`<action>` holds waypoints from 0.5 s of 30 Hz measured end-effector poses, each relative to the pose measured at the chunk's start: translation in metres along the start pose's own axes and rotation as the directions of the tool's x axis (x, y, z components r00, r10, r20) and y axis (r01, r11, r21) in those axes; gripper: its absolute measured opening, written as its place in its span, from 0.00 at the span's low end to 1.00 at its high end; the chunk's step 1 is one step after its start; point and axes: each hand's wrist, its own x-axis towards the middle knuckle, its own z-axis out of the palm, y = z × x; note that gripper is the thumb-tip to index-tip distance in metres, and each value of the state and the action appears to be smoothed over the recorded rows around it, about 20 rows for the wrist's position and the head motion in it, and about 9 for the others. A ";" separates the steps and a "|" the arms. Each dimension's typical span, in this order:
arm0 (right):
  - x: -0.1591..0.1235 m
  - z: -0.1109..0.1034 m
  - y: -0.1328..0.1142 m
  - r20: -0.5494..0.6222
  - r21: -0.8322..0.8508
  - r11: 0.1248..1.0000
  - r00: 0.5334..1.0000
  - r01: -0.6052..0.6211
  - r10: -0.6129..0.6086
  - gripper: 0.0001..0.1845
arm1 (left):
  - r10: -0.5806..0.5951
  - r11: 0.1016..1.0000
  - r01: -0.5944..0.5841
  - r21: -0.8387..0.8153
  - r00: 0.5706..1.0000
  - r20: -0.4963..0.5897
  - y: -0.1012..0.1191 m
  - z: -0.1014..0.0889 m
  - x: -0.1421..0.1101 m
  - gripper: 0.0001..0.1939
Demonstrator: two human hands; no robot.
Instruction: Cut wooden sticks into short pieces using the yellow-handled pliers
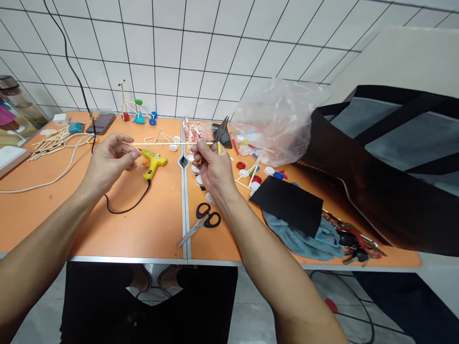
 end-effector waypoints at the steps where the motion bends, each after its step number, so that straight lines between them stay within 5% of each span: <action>1: -0.001 0.001 0.000 0.007 -0.011 1.000 1.000 0.000 0.000 0.33 | -0.006 1.000 0.006 -0.009 1.000 -0.014 0.000 0.000 0.000 0.18; 8: -0.003 0.004 0.004 0.043 -0.047 0.998 0.998 -0.042 0.044 0.37 | -0.090 0.987 0.096 -0.129 0.995 0.052 -0.002 -0.003 0.004 0.07; 15: -0.004 0.004 0.006 0.091 -0.142 0.990 0.995 -0.012 0.025 0.35 | -0.197 0.931 0.164 -0.325 0.978 -0.071 0.004 -0.006 0.010 0.08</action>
